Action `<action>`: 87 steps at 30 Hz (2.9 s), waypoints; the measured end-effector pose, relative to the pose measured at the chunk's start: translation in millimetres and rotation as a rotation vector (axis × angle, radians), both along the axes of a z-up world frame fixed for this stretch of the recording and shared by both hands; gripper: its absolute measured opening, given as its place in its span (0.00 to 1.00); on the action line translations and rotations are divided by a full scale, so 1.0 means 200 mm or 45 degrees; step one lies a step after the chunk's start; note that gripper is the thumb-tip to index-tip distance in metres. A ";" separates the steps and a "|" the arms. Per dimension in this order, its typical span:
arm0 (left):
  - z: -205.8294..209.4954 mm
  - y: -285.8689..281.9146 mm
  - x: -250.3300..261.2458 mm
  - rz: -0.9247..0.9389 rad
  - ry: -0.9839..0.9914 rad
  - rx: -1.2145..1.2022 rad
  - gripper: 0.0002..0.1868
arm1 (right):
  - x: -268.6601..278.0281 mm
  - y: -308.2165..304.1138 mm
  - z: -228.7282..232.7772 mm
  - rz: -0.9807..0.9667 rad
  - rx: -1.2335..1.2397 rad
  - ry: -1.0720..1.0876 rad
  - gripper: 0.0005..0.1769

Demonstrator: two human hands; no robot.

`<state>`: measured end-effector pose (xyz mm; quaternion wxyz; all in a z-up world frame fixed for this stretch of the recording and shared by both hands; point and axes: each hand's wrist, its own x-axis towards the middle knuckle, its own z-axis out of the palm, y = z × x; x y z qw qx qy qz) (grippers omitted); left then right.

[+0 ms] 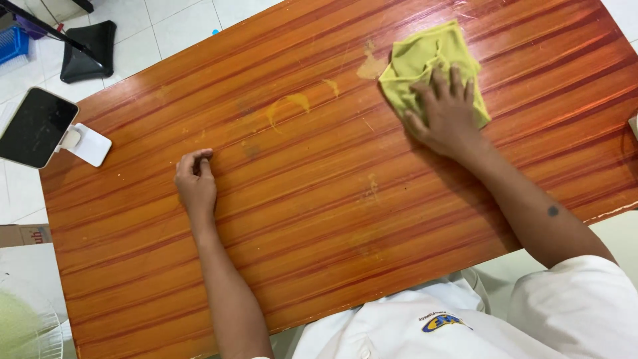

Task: Wiping a wooden-patterned table surface with a yellow cloth.

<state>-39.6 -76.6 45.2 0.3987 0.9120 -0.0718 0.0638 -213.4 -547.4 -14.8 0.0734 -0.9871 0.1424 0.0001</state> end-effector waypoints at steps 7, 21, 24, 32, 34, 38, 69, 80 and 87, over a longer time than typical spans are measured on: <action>0.00 0.00 0.01 -0.002 -0.006 0.014 0.10 | -0.13 0.50 0.16 0.695 0.006 -0.202 0.37; -0.13 0.10 0.08 -0.136 -0.271 0.084 0.09 | -0.08 0.22 0.10 0.281 0.279 -0.681 0.30; -0.13 0.09 0.08 -0.107 -0.250 0.058 0.08 | -0.11 0.32 0.09 0.445 0.139 -0.479 0.34; -0.15 0.08 0.09 -0.093 -0.199 -0.051 0.09 | -0.16 0.59 0.28 0.992 0.434 -0.344 0.23; -0.16 0.09 0.10 -0.089 -0.181 -0.058 0.09 | -0.13 0.52 0.26 0.982 0.426 -0.329 0.24; -0.19 0.09 0.12 -0.105 -0.202 -0.060 0.09 | -0.10 0.33 0.15 0.694 0.225 -0.314 0.29; -0.19 0.09 0.13 -0.055 -0.115 -0.031 0.08 | -0.23 0.49 0.06 0.621 0.012 -0.291 0.43; -0.22 0.14 0.14 -0.209 -0.275 0.024 0.08 | -0.09 0.34 0.15 0.775 0.169 -0.308 0.32; -0.04 0.06 0.06 -0.112 -0.084 0.050 0.09 | -0.06 0.17 0.12 0.067 0.034 -0.394 0.32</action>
